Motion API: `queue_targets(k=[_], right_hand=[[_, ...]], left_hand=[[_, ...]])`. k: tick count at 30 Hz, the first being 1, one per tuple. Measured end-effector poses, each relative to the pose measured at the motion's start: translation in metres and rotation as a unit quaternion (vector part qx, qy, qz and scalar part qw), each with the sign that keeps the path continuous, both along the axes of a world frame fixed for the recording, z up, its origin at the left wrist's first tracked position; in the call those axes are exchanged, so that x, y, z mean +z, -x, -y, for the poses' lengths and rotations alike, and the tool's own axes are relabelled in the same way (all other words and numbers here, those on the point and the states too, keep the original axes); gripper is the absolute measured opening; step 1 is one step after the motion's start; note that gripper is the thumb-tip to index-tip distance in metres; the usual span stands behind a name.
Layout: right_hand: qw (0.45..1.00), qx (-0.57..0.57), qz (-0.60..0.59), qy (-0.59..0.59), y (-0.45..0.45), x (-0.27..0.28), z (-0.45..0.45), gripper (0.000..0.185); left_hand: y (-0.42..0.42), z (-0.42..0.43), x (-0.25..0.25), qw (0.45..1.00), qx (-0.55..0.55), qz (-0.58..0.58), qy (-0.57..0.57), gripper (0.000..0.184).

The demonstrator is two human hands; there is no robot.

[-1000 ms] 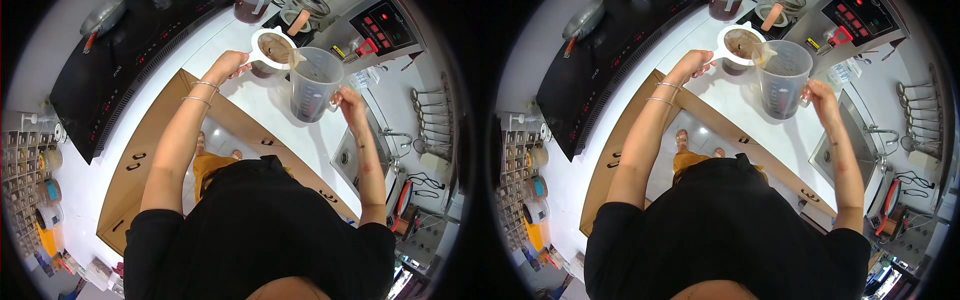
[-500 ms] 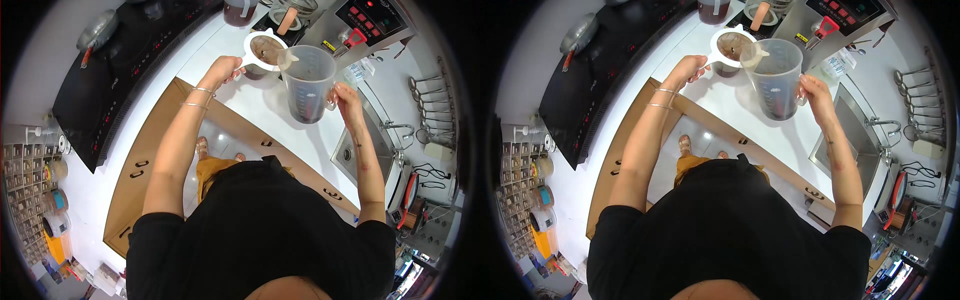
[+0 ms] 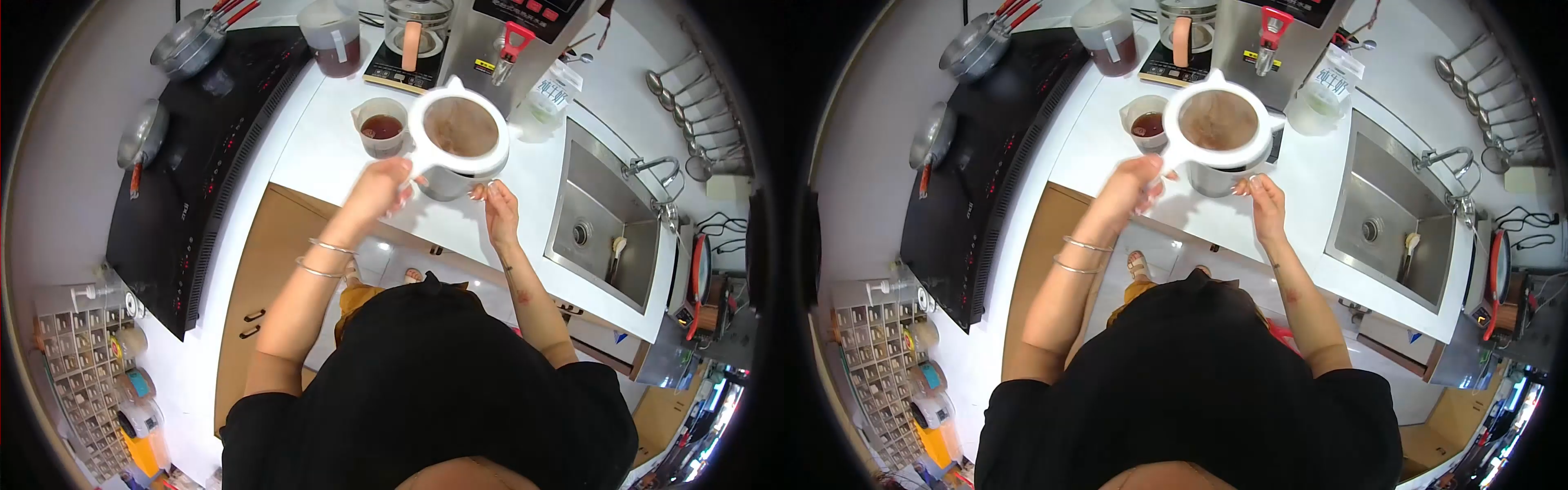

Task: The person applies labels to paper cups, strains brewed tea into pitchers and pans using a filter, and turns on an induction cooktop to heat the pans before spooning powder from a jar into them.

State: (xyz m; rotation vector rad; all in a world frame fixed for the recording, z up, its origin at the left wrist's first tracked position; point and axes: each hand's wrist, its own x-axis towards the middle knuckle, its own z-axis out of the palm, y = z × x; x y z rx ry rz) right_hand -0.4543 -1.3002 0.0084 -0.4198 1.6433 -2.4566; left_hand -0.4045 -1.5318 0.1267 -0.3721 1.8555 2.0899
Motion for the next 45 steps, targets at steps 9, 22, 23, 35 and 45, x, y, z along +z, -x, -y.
queue_targets(k=[9, 22, 23, 35, 45], right_hand=[[0.902, -0.18, -0.154, -0.361, -0.017, 0.046, -0.008, 0.017], [0.917, -0.021, -0.049, -0.395, -0.032, -0.019, 0.165, 0.057], [0.916, -0.029, -0.051, -0.397, -0.015, -0.027, 0.176, 0.057], [0.806, -0.299, -0.148, -0.489, 0.082, -0.046, 0.174, 0.055], [0.865, -0.191, -0.1, -0.453, 0.099, -0.053, 0.162, 0.044]], left_hand=[[-0.002, -0.034, -0.019, 0.998, 0.026, 0.051, 0.014, 0.02], [-0.042, 0.288, 0.003, 0.693, 0.373, -0.223, 0.575, 0.032], [-0.055, 0.344, 0.004, 0.609, 0.432, -0.187, 0.638, 0.035], [-0.094, 0.522, -0.011, 0.902, 0.408, 0.016, -0.139, 0.026], [-0.149, 0.421, 0.008, 0.948, 0.274, 0.05, -0.151, 0.032]])
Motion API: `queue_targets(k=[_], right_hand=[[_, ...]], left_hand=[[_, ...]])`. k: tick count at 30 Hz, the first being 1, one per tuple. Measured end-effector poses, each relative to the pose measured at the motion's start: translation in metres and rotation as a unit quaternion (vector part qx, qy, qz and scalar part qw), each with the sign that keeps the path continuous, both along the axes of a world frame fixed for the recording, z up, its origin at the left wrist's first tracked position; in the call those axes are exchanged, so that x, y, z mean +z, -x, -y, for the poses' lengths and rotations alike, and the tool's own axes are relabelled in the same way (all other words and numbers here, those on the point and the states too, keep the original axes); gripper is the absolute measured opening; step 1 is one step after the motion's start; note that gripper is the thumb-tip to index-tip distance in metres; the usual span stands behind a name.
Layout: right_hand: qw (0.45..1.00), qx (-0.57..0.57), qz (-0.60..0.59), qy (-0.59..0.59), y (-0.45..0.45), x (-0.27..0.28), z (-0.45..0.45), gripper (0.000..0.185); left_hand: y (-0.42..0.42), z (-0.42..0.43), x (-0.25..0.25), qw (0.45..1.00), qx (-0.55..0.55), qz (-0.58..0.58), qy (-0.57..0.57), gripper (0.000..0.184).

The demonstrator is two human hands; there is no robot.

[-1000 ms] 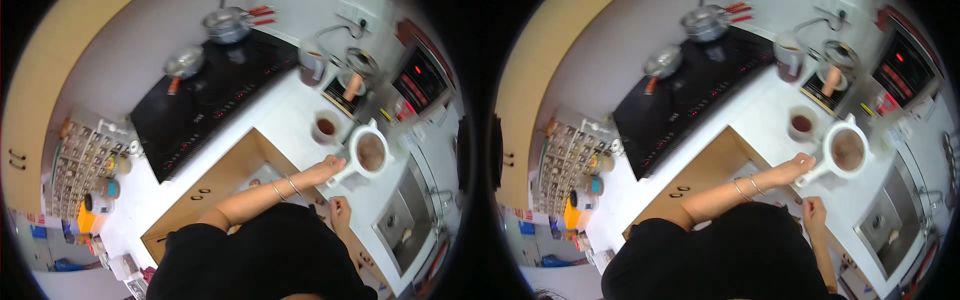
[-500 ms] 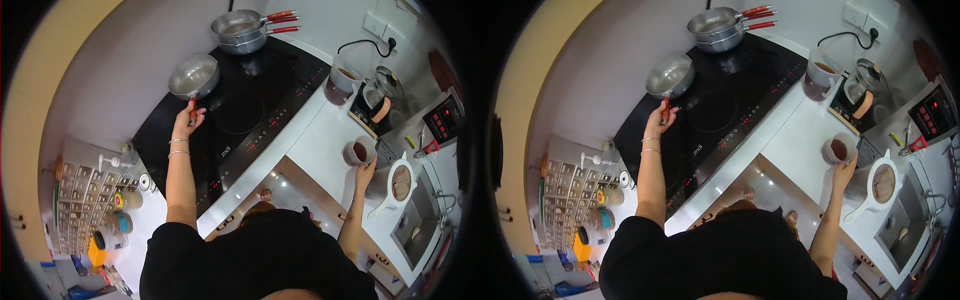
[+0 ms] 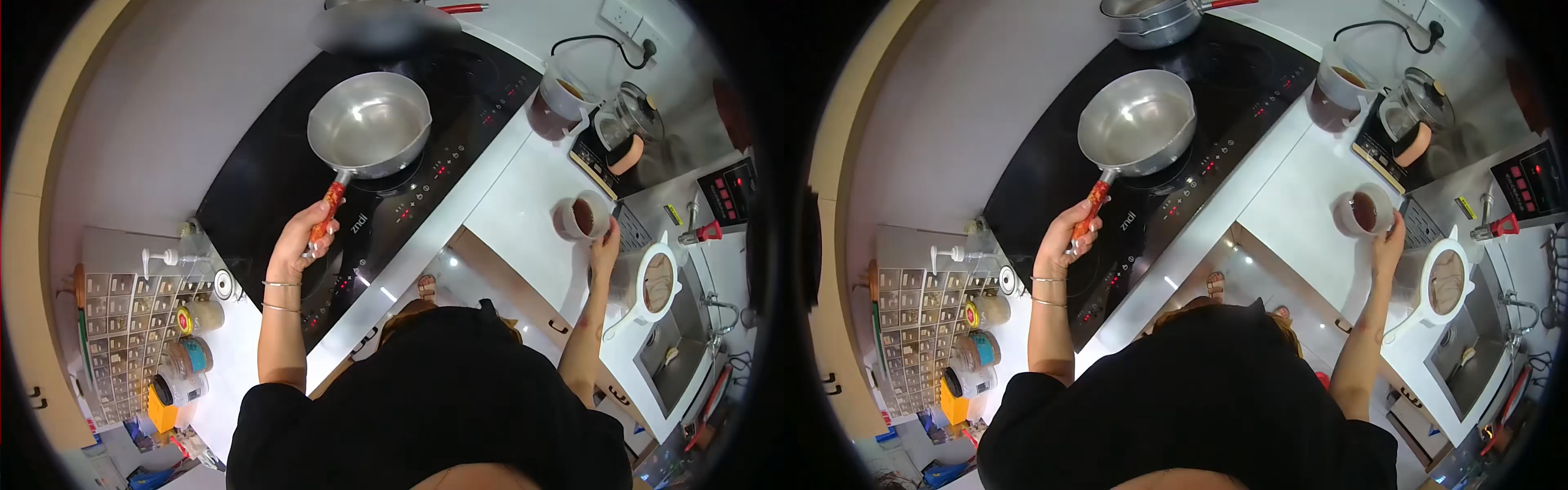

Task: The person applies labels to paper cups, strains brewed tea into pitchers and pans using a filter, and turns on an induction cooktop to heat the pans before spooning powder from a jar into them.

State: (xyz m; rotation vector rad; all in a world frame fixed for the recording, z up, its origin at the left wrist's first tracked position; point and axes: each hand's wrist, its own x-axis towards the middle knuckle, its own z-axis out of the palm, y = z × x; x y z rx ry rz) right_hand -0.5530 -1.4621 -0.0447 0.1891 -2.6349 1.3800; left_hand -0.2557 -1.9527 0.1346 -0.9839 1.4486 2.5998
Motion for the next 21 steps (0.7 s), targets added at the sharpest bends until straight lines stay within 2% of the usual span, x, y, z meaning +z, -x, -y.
queue_targets(k=[2, 3, 5, 7, 9, 10, 12, 14, 17, 21], right_hand=[[0.998, 0.022, -0.023, -0.057, -0.017, 0.015, 0.006, 0.03], [0.998, 0.019, -0.021, -0.06, -0.024, 0.019, 0.004, 0.03], [0.978, 0.081, 0.194, 0.001, -0.035, 0.024, 0.001, 0.024], [0.94, 0.157, 0.271, 0.138, -0.055, 0.041, 0.02, 0.021], [0.906, 0.147, 0.298, 0.263, -0.07, 0.041, 0.046, 0.025], [0.906, 0.147, 0.298, 0.262, -0.072, 0.041, 0.055, 0.025], [0.896, 0.147, 0.258, 0.331, -0.074, 0.043, 0.073, 0.026], [0.895, 0.18, 0.239, 0.331, -0.069, 0.06, 0.092, 0.025], [0.897, 0.232, 0.219, 0.306, -0.06, 0.112, 0.135, 0.025], [0.882, 0.324, 0.197, 0.278, -0.046, 0.177, 0.21, 0.025]], left_hand=[[0.003, -0.011, -0.005, 1.0, 0.003, 0.007, 0.012, 0.029], [0.004, -0.014, -0.005, 1.0, 0.005, 0.009, 0.019, 0.029], [0.001, -0.02, -0.008, 0.999, 0.004, 0.025, 0.022, 0.029], [-0.004, -0.023, -0.009, 0.999, 0.002, 0.037, 0.029, 0.03], [-0.016, -0.024, -0.01, 0.999, 0.003, 0.03, 0.023, 0.029], [-0.02, -0.024, -0.012, 0.999, 0.006, 0.029, 0.015, 0.031], [-0.023, -0.021, -0.012, 0.999, 0.01, 0.036, 0.019, 0.032], [-0.025, -0.019, -0.015, 0.999, 0.016, 0.038, 0.025, 0.033], [-0.025, -0.016, -0.019, 0.999, -0.002, 0.015, 0.033, 0.038], [-0.024, -0.014, -0.018, 0.999, 0.034, -0.021, -0.003, 0.047]])
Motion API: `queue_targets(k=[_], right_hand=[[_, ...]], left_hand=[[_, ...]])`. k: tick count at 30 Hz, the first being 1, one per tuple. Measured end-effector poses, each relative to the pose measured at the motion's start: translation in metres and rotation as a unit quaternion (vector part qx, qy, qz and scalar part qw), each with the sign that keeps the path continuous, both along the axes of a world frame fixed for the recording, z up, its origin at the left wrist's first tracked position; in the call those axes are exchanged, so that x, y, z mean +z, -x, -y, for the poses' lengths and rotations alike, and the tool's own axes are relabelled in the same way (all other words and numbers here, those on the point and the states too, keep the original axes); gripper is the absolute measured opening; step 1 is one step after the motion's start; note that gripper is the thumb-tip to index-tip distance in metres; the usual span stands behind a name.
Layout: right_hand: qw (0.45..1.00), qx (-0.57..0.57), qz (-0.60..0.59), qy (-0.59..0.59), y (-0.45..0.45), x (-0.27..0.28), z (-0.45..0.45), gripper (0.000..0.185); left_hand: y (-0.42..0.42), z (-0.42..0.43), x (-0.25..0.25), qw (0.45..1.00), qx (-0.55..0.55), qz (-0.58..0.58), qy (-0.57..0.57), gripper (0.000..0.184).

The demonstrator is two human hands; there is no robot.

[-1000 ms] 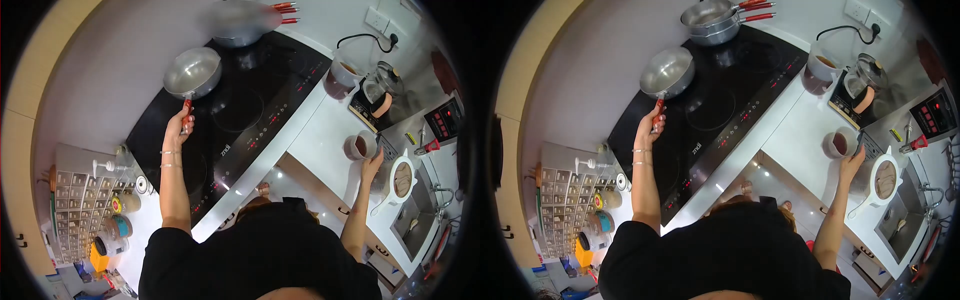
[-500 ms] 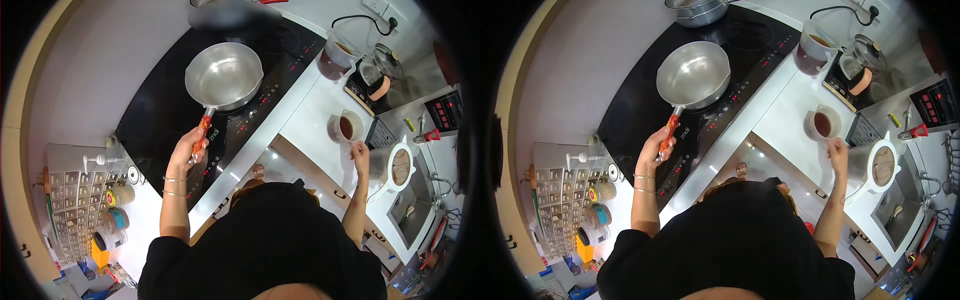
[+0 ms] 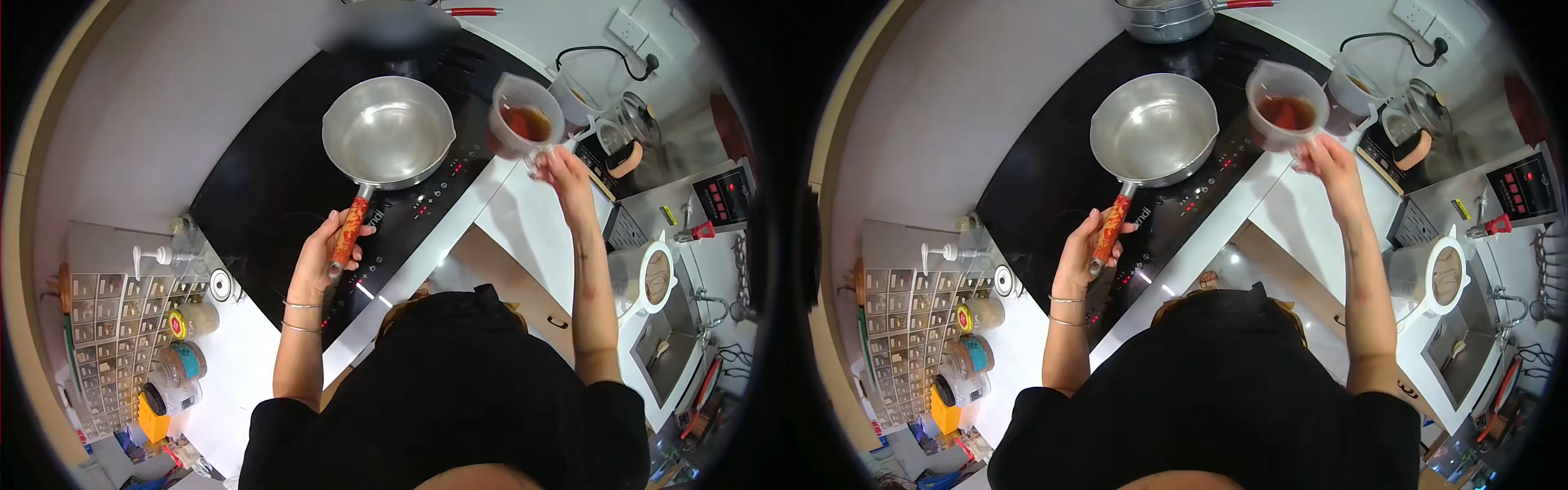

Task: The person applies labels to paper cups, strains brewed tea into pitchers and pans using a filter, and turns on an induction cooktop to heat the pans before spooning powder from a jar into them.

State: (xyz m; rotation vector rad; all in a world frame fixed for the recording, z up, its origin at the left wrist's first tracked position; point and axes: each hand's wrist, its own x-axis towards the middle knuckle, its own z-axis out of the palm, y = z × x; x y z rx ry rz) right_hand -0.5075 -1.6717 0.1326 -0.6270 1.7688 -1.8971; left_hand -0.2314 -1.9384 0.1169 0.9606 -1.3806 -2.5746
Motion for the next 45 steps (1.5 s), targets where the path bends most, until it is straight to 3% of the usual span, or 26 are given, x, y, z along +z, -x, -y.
queue_targets(k=[5, 12, 15, 16, 18, 25, 30, 32, 34, 38, 40, 42, 43, 44, 45], right_hand=[[0.992, 0.105, -0.039, -0.063, 0.008, 0.031, 0.091, 0.024], [0.946, 0.179, -0.181, -0.199, 0.002, 0.006, 0.161, 0.023], [0.845, 0.168, -0.482, -0.159, 0.005, -0.01, 0.168, 0.016], [0.846, 0.17, -0.48, -0.161, 0.007, -0.015, 0.17, 0.016], [0.781, 0.145, -0.582, -0.175, 0.008, -0.021, 0.17, 0.013], [0.698, 0.152, -0.68, -0.166, 0.012, -0.021, 0.173, 0.006], [0.611, 0.136, -0.757, -0.187, 0.014, 0.002, 0.173, 0.01], [0.604, 0.122, -0.769, -0.169, 0.014, 0.015, 0.17, 0.013], [0.549, 0.101, -0.813, -0.167, 0.009, 0.031, 0.166, 0.019], [0.575, 0.141, -0.782, -0.194, 0.0, 0.007, 0.164, 0.015], [0.712, 0.074, -0.681, -0.153, -0.005, -0.011, 0.164, 0.014], [0.852, -0.012, -0.499, -0.159, -0.01, -0.009, 0.165, 0.02], [0.918, -0.021, -0.374, -0.133, -0.011, -0.013, 0.164, 0.022], [0.963, -0.038, -0.246, -0.105, -0.009, -0.017, 0.159, 0.024], [0.995, -0.05, -0.082, -0.004, -0.016, -0.017, 0.151, 0.024]], left_hand=[[-0.002, 0.003, -0.008, 0.994, 0.038, -0.07, -0.07, 0.042], [-0.003, 0.006, -0.008, 0.991, 0.05, -0.074, -0.095, 0.042], [-0.003, 0.009, -0.01, 0.992, 0.045, -0.073, -0.097, 0.042], [-0.003, 0.009, -0.01, 0.992, 0.046, -0.069, -0.097, 0.042], [-0.003, 0.01, -0.009, 0.992, 0.045, -0.063, -0.1, 0.042], [-0.004, 0.012, -0.008, 0.992, 0.043, -0.062, -0.099, 0.045], [-0.01, 0.012, -0.005, 0.992, 0.045, -0.053, -0.102, 0.043], [-0.011, 0.011, -0.005, 0.994, 0.05, -0.051, -0.087, 0.043], [-0.011, 0.01, -0.004, 0.994, 0.048, -0.049, -0.085, 0.043], [-0.01, 0.008, -0.003, 0.994, 0.064, -0.041, -0.081, 0.042], [-0.017, 0.018, -0.016, 0.991, 0.007, -0.097, -0.097, 0.044], [-0.016, 0.017, -0.017, 0.985, 0.066, 0.003, 0.159, 0.044], [-0.019, 0.017, -0.01, 0.929, 0.111, 0.027, 0.352, 0.043], [-0.018, 0.011, 0.001, 0.836, 0.149, 0.038, 0.527, 0.042], [-0.012, -0.006, 0.026, 0.813, 0.182, 0.004, 0.553, 0.041]])
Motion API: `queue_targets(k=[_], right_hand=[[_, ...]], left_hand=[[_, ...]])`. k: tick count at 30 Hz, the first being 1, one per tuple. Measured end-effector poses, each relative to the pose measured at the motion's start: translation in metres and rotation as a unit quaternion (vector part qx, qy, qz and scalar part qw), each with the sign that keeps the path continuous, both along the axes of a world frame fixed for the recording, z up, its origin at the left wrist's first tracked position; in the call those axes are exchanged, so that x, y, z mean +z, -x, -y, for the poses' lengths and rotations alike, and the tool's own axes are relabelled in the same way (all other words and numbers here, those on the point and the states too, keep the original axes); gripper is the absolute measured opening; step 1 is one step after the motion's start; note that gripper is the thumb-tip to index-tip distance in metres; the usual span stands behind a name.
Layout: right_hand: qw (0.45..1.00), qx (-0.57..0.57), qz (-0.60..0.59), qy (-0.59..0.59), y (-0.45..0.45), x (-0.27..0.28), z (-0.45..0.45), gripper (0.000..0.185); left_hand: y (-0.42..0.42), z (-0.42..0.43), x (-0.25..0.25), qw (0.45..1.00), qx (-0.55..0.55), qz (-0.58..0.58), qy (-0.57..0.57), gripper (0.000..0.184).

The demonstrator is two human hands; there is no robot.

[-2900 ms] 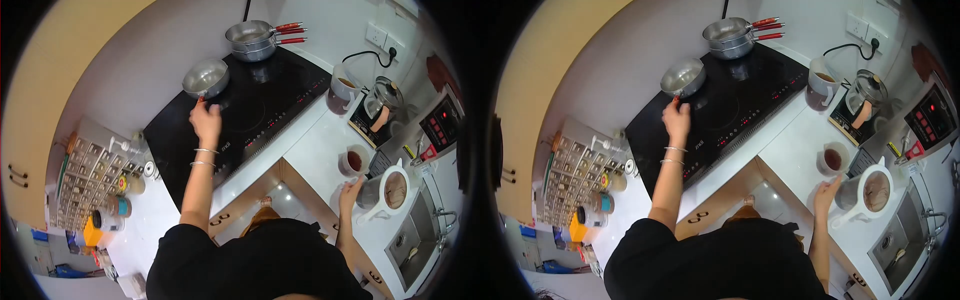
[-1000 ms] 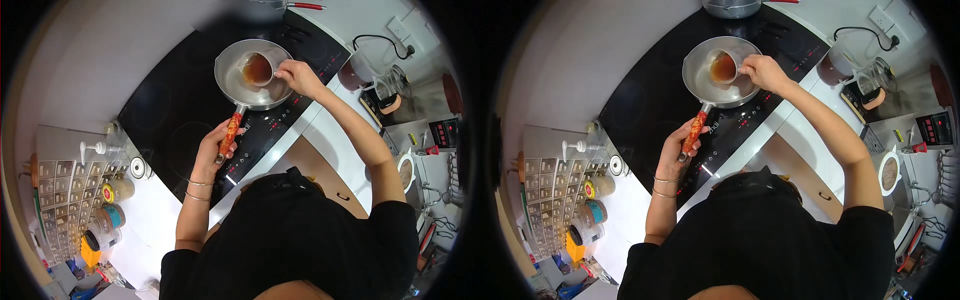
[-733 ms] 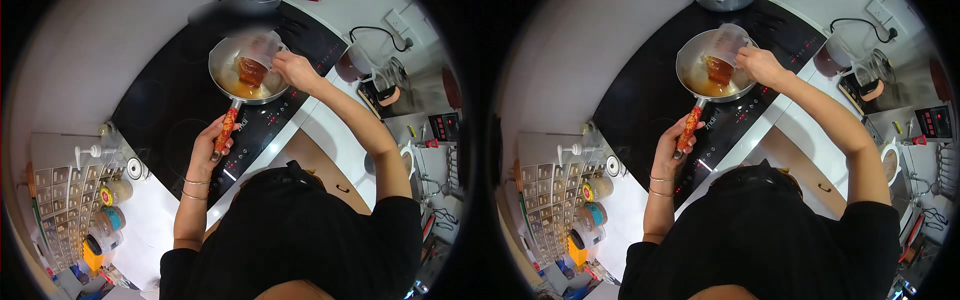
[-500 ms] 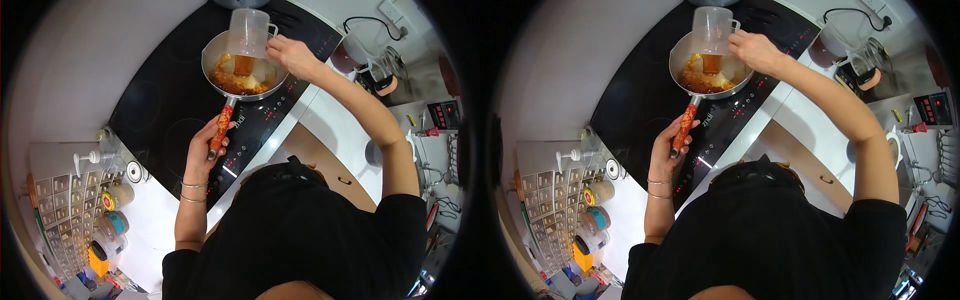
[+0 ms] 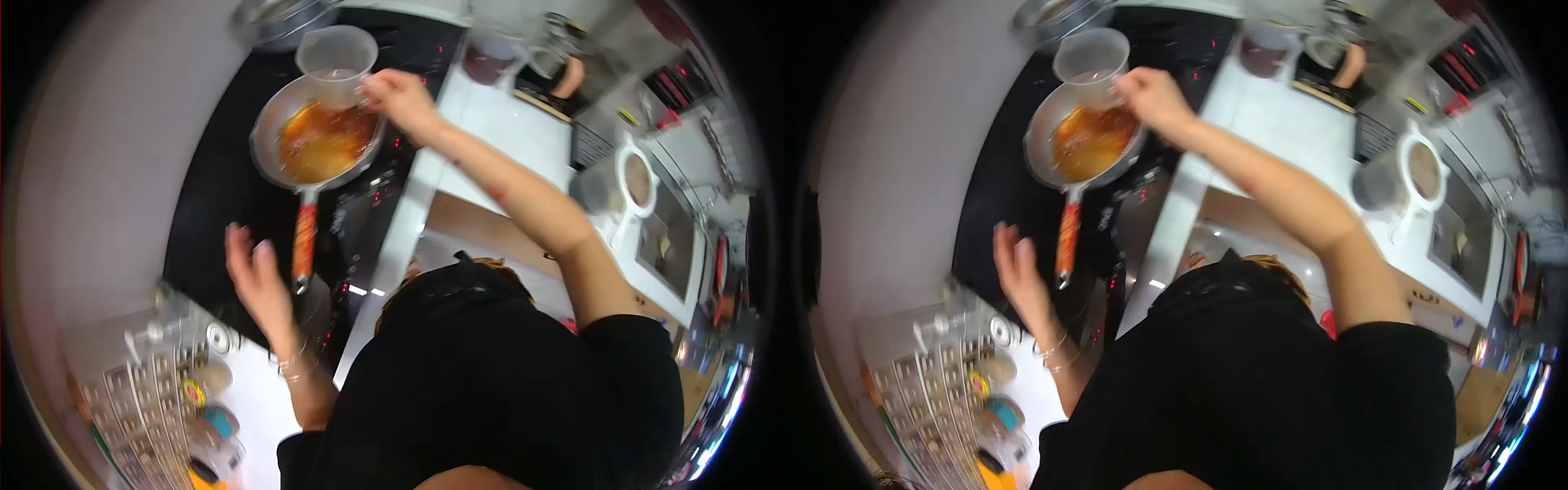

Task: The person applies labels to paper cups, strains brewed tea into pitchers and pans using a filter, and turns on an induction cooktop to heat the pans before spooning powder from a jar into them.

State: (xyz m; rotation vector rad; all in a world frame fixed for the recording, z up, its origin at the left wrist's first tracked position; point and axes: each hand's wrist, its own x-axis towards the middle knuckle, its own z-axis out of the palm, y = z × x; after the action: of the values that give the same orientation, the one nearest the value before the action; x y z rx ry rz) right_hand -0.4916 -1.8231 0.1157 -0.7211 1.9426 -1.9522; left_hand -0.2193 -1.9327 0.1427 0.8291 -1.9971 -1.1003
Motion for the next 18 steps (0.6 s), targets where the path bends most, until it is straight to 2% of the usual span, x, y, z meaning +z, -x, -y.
queue_targets(k=[1, 3, 4, 5, 6, 7, 8, 9, 11, 12, 13, 14, 15, 17, 18], right_hand=[[0.981, -0.009, 0.152, 0.116, -0.012, 0.004, -0.013, 0.025], [0.943, -0.06, 0.254, 0.209, -0.032, 0.02, -0.046, 0.024], [0.94, -0.074, 0.245, 0.226, -0.039, 0.03, -0.067, 0.023], [0.936, -0.081, 0.24, 0.246, -0.041, 0.041, -0.087, 0.023], [0.935, -0.106, 0.226, 0.251, -0.038, 0.057, -0.112, 0.023], [0.951, -0.126, 0.172, 0.223, -0.038, 0.073, -0.142, 0.024], [0.963, -0.142, 0.122, 0.192, -0.041, 0.09, -0.171, 0.025], [0.976, -0.155, 0.063, 0.142, -0.039, 0.101, -0.204, 0.027], [0.969, -0.207, -0.063, 0.119, -0.034, 0.118, -0.281, 0.028], [0.957, -0.263, -0.11, 0.057, -0.041, 0.131, -0.317, 0.028], [0.941, -0.322, -0.082, 0.054, -0.056, 0.15, -0.349, 0.027], [0.932, -0.349, -0.096, -0.017, -0.06, 0.152, -0.392, 0.026], [0.928, -0.346, -0.131, -0.039, -0.061, 0.147, -0.437, 0.025], [0.875, -0.423, -0.175, -0.154, -0.069, 0.132, -0.51, 0.027], [0.841, -0.459, -0.169, -0.233, -0.071, 0.117, -0.542, 0.026]], left_hand=[[0.006, -0.02, 0.025, 0.998, 0.007, -0.045, 0.032, 0.039], [0.02, -0.059, 0.038, 0.975, -0.111, -0.147, -0.128, 0.036], [0.029, -0.069, 0.027, 0.957, -0.208, -0.137, -0.151, 0.028], [0.046, -0.093, 0.024, 0.951, -0.244, -0.075, -0.174, 0.024], [0.061, -0.113, 0.013, 0.92, -0.31, -0.026, -0.239, 0.023], [0.076, -0.127, -0.004, 0.9, -0.393, 0.055, -0.179, 0.021], [0.092, -0.152, -0.014, 0.851, -0.448, 0.089, -0.258, 0.021], [0.105, -0.175, -0.027, 0.836, -0.506, 0.094, -0.19, 0.022], [0.135, -0.218, -0.043, 0.791, -0.588, 0.081, -0.149, 0.032], [0.153, -0.239, -0.043, 0.779, -0.605, 0.126, -0.106, 0.046], [0.17, -0.26, -0.048, 0.777, -0.62, 0.1, -0.045, 0.057], [0.186, -0.28, -0.056, 0.773, -0.63, 0.075, 0.017, 0.067], [0.201, -0.301, -0.068, 0.777, -0.624, 0.074, 0.018, 0.067], [0.227, -0.34, -0.097, 0.777, -0.627, 0.014, 0.056, 0.094], [0.235, -0.358, -0.106, 0.779, -0.625, 0.018, 0.043, 0.101]])
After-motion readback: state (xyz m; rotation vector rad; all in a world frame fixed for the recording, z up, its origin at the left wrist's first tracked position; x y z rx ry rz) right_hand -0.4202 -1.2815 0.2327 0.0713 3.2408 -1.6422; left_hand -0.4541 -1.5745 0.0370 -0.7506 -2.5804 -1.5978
